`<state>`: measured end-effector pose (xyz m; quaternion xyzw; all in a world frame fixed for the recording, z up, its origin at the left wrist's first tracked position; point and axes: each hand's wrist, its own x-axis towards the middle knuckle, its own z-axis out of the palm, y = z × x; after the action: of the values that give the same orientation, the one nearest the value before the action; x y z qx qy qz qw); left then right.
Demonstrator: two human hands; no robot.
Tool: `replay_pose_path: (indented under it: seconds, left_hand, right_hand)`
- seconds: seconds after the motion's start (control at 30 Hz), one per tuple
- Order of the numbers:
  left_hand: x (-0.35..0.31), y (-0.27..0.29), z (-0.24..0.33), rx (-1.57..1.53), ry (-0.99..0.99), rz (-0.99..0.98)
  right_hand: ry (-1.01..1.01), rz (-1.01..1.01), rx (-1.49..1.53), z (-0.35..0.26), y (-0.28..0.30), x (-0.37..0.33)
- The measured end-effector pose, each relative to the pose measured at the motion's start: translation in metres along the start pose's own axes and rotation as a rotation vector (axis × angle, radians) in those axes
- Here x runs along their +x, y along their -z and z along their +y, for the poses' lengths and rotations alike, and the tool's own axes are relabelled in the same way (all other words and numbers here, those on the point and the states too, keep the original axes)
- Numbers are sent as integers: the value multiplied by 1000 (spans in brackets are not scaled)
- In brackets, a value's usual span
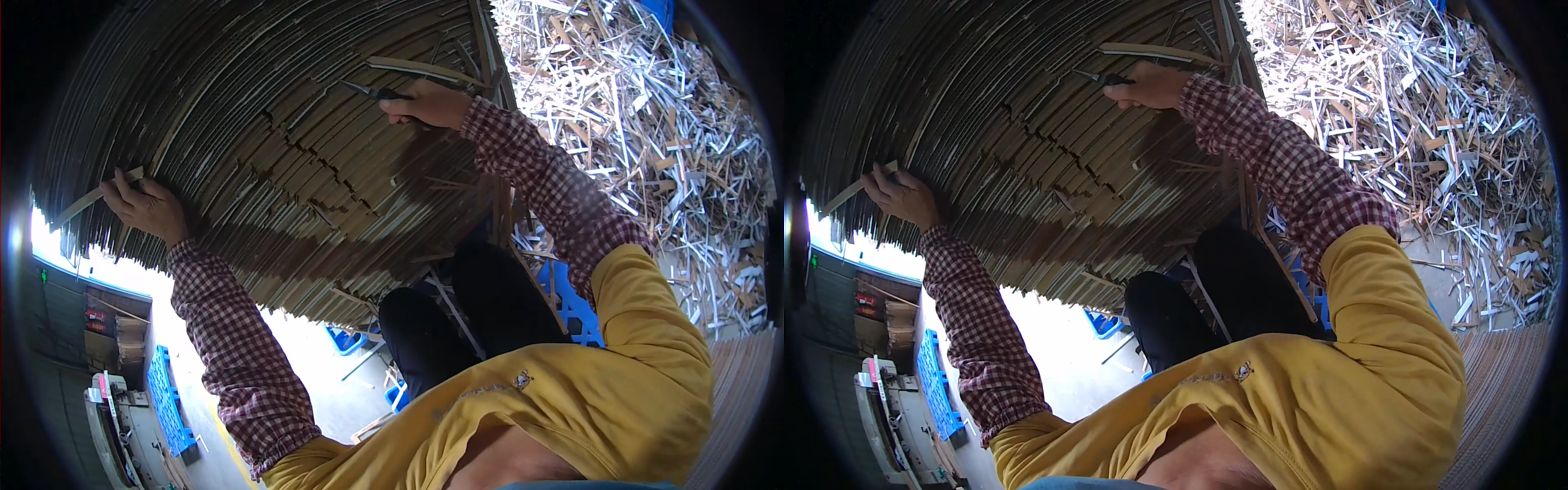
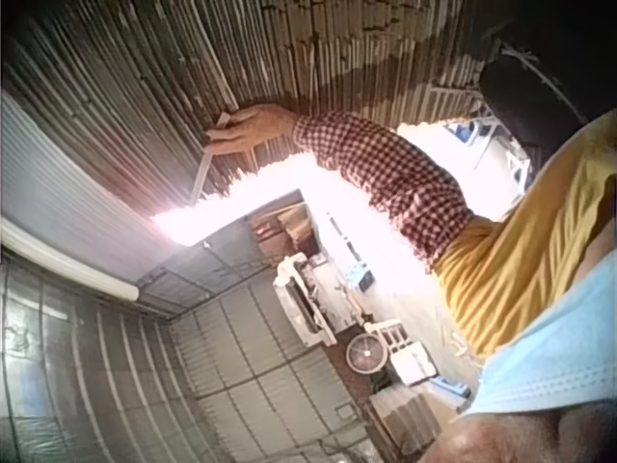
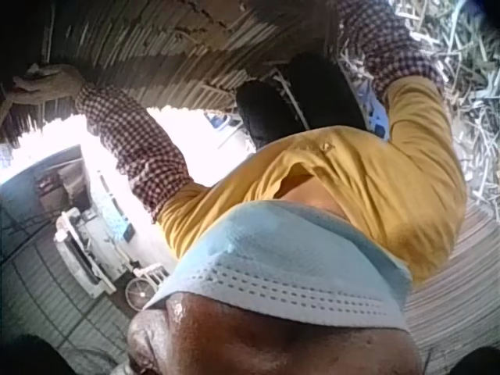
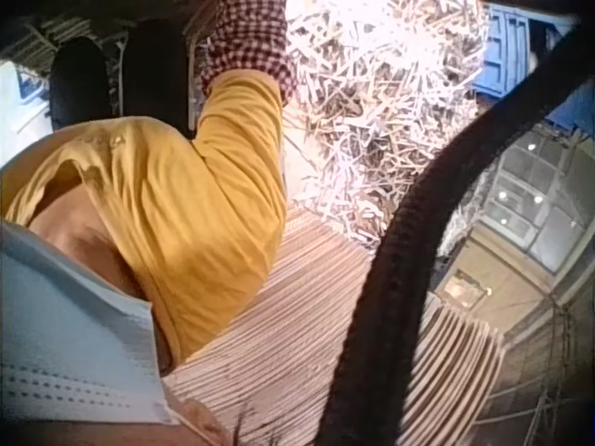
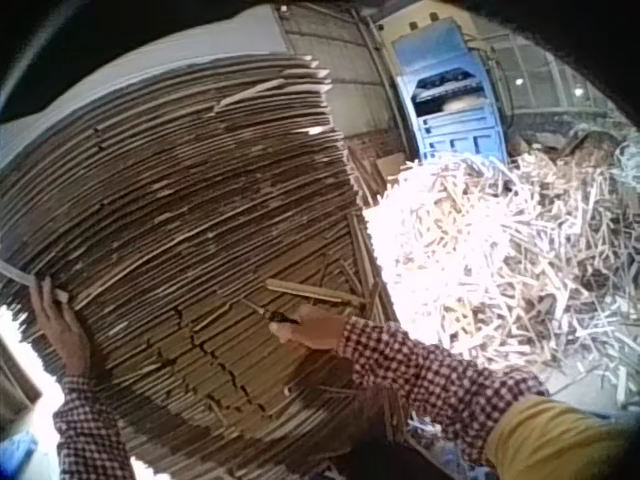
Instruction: Trimming the edges of a large stack of cardboard sheets using scissors.
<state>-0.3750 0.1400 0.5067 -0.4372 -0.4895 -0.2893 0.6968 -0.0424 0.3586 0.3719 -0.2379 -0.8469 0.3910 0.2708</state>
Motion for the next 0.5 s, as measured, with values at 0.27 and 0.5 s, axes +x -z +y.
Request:
replay_pose_path:
  seconds: [0.27, 0.5]
  left_hand:
    - [-4, 11, -6, -26, -18, 10]
    - [8, 15, -8, -29, -9, 3]
  right_hand:
    - [-88, -121, 92, -39, -54, -71]
    - [254, -217, 4, -7, -46, -104]
